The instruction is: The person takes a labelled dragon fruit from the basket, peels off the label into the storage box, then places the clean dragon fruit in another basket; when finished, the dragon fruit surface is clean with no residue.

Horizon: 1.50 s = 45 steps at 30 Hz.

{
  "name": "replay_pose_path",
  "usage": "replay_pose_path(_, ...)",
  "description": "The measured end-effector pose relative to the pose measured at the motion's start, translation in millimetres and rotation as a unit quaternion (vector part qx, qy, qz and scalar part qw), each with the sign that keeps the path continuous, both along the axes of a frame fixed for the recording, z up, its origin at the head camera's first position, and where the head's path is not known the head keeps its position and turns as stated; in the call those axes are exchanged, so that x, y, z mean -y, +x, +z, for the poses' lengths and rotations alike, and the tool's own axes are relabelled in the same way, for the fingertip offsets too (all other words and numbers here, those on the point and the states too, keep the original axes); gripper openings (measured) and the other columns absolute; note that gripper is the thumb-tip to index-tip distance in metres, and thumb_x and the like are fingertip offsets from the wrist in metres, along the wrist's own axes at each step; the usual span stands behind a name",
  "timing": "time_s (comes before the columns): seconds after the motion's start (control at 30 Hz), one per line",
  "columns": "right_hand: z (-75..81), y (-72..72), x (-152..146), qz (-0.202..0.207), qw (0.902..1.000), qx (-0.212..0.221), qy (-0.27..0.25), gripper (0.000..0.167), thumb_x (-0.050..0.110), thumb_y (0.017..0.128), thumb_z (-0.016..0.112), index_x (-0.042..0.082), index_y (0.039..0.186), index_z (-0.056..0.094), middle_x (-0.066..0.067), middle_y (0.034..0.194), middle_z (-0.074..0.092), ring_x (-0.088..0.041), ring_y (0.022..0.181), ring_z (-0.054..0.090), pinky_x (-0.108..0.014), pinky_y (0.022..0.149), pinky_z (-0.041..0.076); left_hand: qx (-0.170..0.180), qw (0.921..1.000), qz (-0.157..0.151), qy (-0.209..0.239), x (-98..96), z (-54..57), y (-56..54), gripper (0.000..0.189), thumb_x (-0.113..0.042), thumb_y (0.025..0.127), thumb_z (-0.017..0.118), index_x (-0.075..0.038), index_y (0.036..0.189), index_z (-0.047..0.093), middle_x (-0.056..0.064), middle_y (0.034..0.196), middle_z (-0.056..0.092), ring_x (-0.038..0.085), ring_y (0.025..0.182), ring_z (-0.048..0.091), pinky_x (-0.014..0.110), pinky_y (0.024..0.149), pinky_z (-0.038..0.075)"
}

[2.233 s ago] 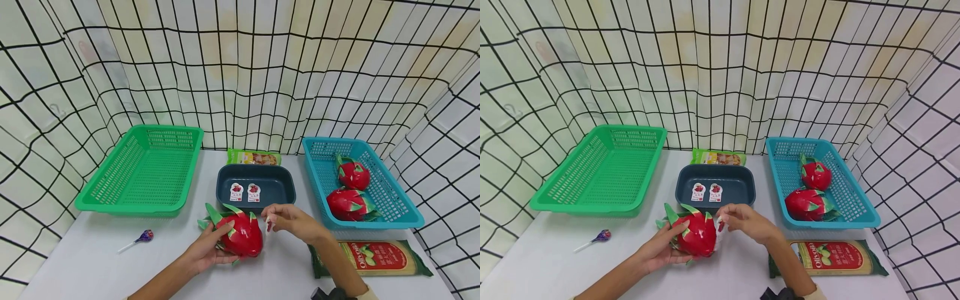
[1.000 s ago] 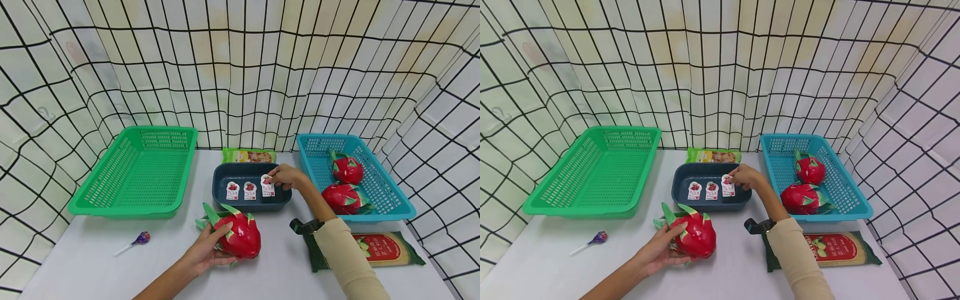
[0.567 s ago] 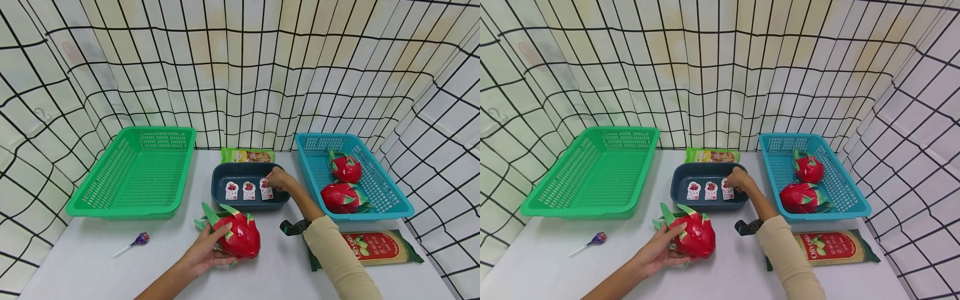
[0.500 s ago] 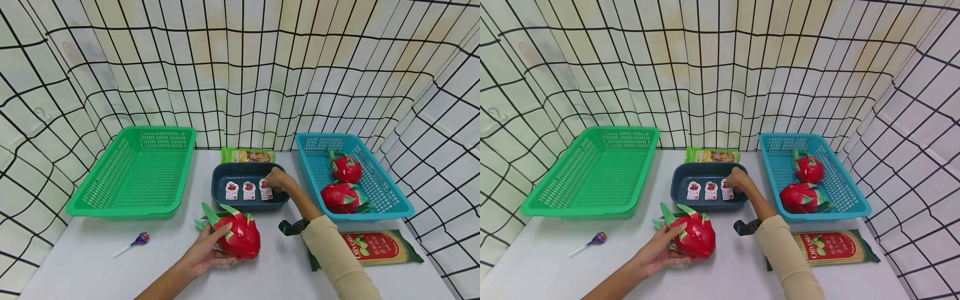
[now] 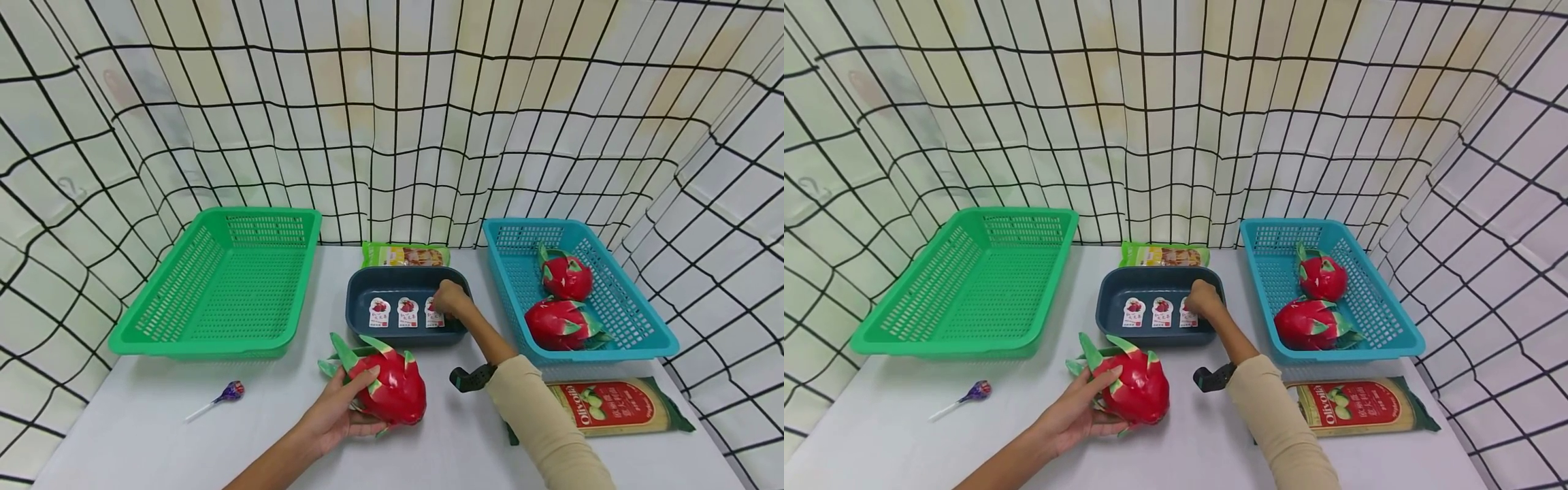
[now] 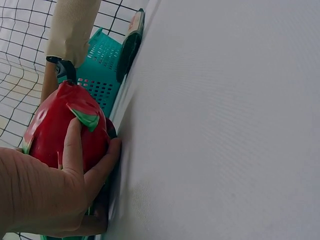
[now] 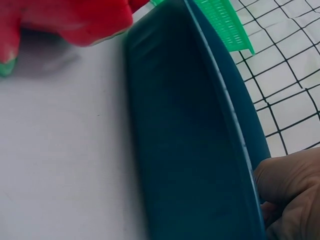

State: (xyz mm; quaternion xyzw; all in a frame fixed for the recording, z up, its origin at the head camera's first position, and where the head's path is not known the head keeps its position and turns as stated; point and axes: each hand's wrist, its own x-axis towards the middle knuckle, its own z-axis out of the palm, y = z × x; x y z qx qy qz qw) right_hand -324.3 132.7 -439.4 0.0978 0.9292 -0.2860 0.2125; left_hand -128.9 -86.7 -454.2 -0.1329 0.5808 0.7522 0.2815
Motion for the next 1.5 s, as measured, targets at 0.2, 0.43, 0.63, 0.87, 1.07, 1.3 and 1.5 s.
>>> replay_pose_path(0.2,0.8,7.2,2,0.023,0.9990,-0.034,0.019,0.012,0.005,0.095,0.056,0.003,0.084,0.053,-0.006,0.071,0.046,-0.016,0.052,0.044,-0.025,0.044,0.035,-0.003,1.0000,-0.002,0.000,0.1,-0.1,1.2,0.084,-0.046,0.090,0.066,-0.017,0.150,0.016,0.028,0.144,0.033,0.046,0.115,0.055,0.048,0.080,0.059)
replay_pose_path(0.43,1.0,13.8,4,0.032,0.9971,-0.060,0.034,0.031,0.007,0.092,0.064,0.009,0.068,0.045,-0.002,0.065,0.038,-0.016,0.059,0.045,-0.026,0.051,0.036,-0.008,1.0000,-0.003,0.004,0.3,0.6,1.9,0.083,-0.046,0.090,0.065,-0.017,0.150,0.016,0.028,0.144,0.032,0.046,0.115,0.056,0.048,0.080,0.059)
replay_pose_path(0.63,-0.6,19.8,7,0.048,0.9882,-0.097,0.108,0.021,0.015,0.092,0.066,-0.002,0.102,0.058,-0.010,0.084,0.059,-0.023,0.080,0.061,-0.036,0.066,0.051,-0.011,0.9999,-0.007,0.005,0.4,1.0,2.4,0.083,-0.047,0.090,0.064,-0.018,0.151,0.016,0.028,0.145,0.032,0.046,0.114,0.056,0.048,0.080,0.059)
replay_pose_path(0.87,1.2,22.8,9,0.029,0.9810,-0.122,0.148,0.060,0.018,0.092,0.067,-0.008,0.137,0.038,-0.026,0.120,0.059,-0.035,0.109,0.063,-0.049,0.092,0.054,-0.003,1.0000,-0.001,0.003,-0.6,2.2,1.0,0.084,-0.046,0.090,0.066,-0.018,0.151,0.016,0.027,0.145,0.031,0.048,0.120,0.051,0.048,0.080,0.059)
replay_pose_path(1.07,2.9,23.3,6,0.057,0.9762,-0.131,0.163,0.045,0.016,0.090,0.070,-0.009,0.123,0.054,-0.019,0.107,0.067,-0.027,0.092,0.066,-0.045,0.084,0.057,0.001,1.0000,0.001,-0.001,-1.7,2.1,1.4,0.085,-0.045,0.089,0.067,-0.017,0.151,0.016,0.027,0.145,0.032,0.048,0.122,0.048,0.048,0.081,0.059)
replay_pose_path(1.3,2.4,24.8,4,0.084,0.9767,-0.139,0.140,0.016,0.012,0.090,0.070,-0.001,0.098,0.069,-0.010,0.088,0.069,-0.019,0.073,0.058,-0.036,0.073,0.057,0.002,1.0000,0.003,-0.006,-1.0,0.2,1.8,0.087,-0.048,0.088,0.067,-0.018,0.151,0.016,0.027,0.145,0.032,0.047,0.120,0.051,0.047,0.081,0.059)
replay_pose_path(1.5,1.5,25.9,6,0.089,0.9843,-0.103,0.112,0.023,0.008,0.092,0.066,-0.003,0.111,0.066,-0.013,0.100,0.068,-0.020,0.076,0.060,-0.032,0.072,0.057,0.007,0.9992,0.007,-0.037,-0.1,-1.1,2.4,0.087,-0.052,0.086,0.067,-0.016,0.150,0.021,0.025,0.142,0.037,0.039,0.111,0.057,0.041,0.079,0.060)
